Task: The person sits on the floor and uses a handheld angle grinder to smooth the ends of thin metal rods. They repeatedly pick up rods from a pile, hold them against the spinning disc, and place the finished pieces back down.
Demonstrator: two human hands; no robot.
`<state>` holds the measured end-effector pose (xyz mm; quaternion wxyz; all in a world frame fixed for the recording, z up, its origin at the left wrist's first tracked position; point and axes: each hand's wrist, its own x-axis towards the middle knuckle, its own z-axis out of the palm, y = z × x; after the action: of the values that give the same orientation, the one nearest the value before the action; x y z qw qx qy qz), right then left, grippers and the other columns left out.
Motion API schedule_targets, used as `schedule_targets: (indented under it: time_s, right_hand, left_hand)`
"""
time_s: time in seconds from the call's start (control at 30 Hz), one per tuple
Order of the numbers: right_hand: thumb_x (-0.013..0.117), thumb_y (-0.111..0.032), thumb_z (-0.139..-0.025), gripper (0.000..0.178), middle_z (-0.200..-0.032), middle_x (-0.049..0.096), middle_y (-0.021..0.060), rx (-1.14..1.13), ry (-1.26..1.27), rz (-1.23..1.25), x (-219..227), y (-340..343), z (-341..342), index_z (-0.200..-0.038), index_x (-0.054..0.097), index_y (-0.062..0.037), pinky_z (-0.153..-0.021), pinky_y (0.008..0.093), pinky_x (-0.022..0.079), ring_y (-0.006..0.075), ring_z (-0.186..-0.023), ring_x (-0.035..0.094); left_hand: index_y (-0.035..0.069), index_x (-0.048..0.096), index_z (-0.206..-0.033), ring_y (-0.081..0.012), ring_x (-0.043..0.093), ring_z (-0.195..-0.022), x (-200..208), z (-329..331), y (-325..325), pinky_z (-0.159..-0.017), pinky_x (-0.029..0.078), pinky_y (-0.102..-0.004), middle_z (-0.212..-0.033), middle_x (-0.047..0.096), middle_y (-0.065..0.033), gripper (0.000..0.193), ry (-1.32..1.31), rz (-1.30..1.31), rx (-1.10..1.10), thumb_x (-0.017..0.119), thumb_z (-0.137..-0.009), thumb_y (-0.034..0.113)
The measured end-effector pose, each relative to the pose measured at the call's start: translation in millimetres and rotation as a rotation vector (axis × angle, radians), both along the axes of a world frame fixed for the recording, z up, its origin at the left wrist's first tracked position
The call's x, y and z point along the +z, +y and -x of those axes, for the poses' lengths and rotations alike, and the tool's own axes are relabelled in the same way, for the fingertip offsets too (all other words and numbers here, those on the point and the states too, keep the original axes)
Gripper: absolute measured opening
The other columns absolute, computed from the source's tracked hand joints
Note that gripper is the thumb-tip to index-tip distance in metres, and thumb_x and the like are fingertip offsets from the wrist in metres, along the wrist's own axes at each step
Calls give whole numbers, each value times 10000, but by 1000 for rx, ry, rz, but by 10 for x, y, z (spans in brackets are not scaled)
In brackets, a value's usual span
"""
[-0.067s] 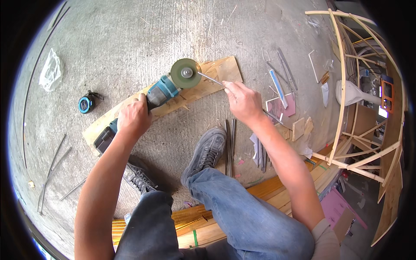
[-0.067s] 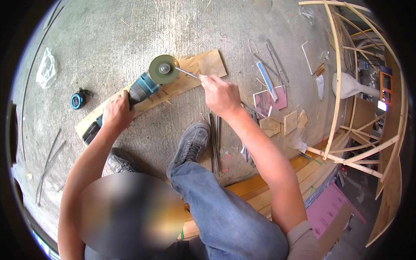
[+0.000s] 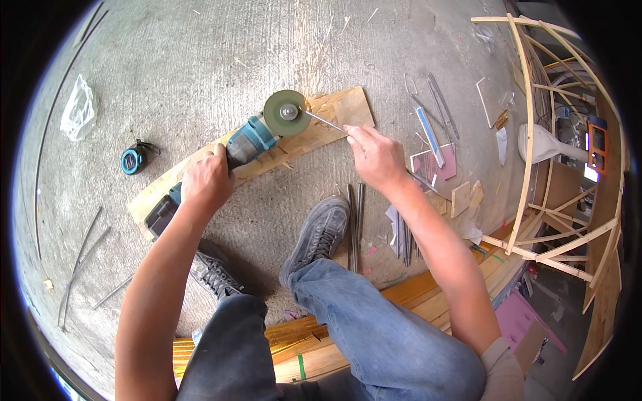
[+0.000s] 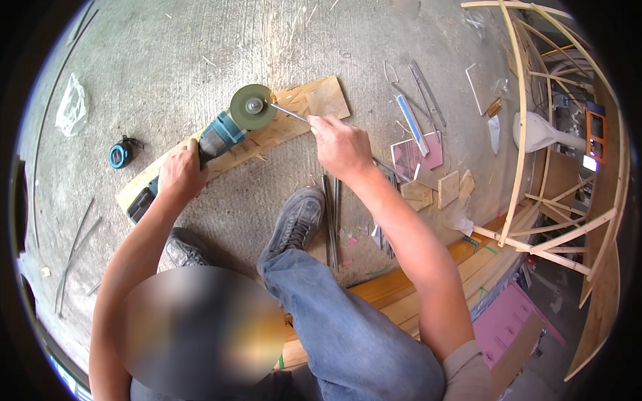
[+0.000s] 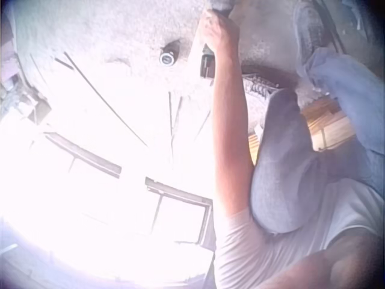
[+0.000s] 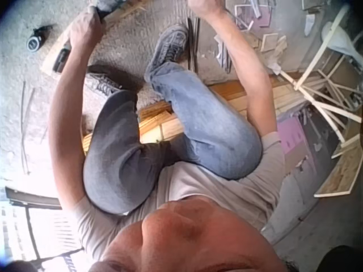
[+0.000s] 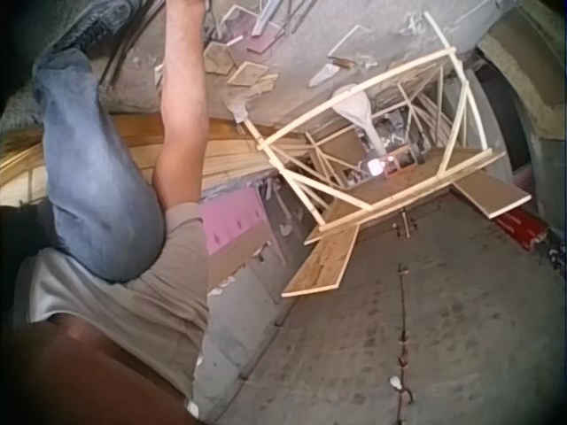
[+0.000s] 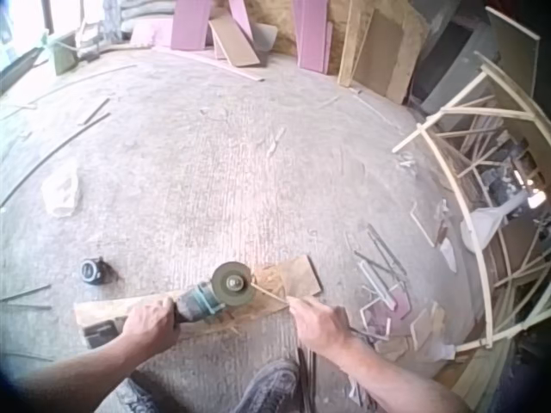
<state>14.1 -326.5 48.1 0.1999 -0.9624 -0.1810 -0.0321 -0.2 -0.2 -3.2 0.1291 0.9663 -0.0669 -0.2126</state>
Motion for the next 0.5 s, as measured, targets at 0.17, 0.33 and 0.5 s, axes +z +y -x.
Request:
schedule_targets:
  time_s: [0.17, 0.33, 0.5]
  right_hand:
    - [531, -141, -946, 177, -889, 694, 134, 7, 76, 59, 88, -22, -14, -1062, 655, -92, -608, 482, 558, 378, -730, 685]
    - [470, -122, -941, 160, -870, 673, 150, 22, 176, 181, 204, 15, -71, -1028, 598, -80, -629, 513, 552, 399, -753, 682]
    - [547, -159, -966, 182, -941, 695, 163, 22, 219, 234, 253, 19, -91, -1103, 642, -86, -652, 478, 551, 399, -802, 675]
  left_hand:
    - [11, 503, -1057, -419, 660, -925, -6, -4, -2, -824, 519, -491, -938, 668, -249, 324, 4, -6, -2, 635, -856, 229]
    - [11, 503, -1061, -419, 660, -929, -8, -2, 8, -831, 518, -493, -945, 670, -249, 328, 20, -17, 8, 638, -857, 229]
    - [10, 502, -1061, -421, 659, -930, 44, -15, -25, -833, 518, -496, -947, 670, -247, 329, 40, -26, 20, 640, -857, 229]
